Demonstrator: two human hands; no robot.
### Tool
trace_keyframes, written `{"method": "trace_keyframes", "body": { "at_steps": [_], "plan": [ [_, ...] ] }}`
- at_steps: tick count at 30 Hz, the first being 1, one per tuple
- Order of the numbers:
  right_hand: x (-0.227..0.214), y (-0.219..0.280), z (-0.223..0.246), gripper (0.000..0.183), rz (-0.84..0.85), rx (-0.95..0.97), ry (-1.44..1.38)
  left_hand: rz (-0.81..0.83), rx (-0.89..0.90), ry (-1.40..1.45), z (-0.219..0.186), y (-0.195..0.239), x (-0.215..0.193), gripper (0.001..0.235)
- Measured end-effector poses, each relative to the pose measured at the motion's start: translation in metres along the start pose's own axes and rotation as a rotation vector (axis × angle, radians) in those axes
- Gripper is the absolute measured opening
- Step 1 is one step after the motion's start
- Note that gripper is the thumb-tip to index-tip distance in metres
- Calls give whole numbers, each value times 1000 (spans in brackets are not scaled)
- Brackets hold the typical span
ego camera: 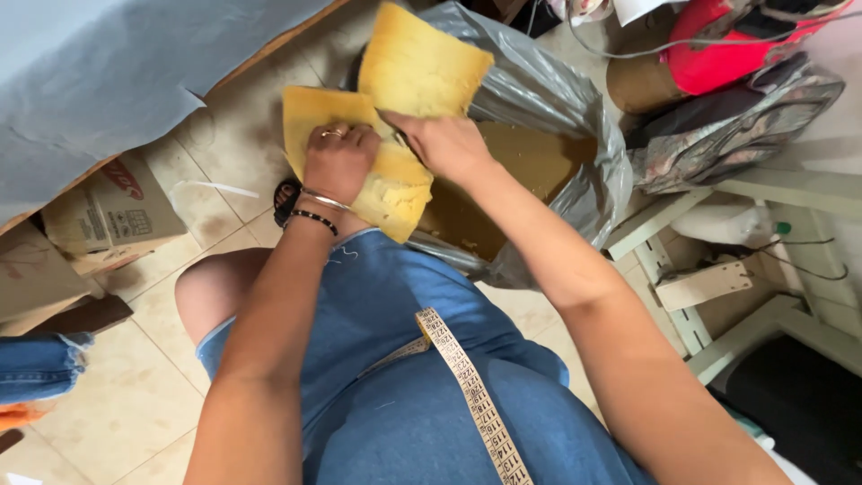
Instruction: Cutting a thick stack of yellow fabric using a knife
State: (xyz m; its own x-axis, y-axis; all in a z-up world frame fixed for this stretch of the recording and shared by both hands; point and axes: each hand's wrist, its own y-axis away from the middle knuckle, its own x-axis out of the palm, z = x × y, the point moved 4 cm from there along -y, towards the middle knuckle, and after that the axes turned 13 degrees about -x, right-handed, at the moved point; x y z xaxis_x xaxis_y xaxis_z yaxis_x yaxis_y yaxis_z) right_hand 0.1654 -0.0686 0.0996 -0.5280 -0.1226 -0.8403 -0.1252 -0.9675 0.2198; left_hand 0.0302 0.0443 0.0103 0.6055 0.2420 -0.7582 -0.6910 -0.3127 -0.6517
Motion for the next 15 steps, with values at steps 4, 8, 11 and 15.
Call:
{"method": "trace_keyframes", "body": {
  "at_steps": [4, 8, 11, 15],
  "plan": [
    [20, 44, -2, 49, 3, 68, 6, -5, -14, 35, -3, 11, 18, 18],
    [42, 80, -3, 54, -70, 118, -141, -1, 3, 104, -9, 14, 18, 18],
    [46, 106, 20, 56, -77, 159, -208, -5, 16, 101, -5, 18, 22, 18],
    [80, 150, 23, 56, 1, 283, -257, -19, 10, 89, -4, 22, 21, 22]
  ]
}}
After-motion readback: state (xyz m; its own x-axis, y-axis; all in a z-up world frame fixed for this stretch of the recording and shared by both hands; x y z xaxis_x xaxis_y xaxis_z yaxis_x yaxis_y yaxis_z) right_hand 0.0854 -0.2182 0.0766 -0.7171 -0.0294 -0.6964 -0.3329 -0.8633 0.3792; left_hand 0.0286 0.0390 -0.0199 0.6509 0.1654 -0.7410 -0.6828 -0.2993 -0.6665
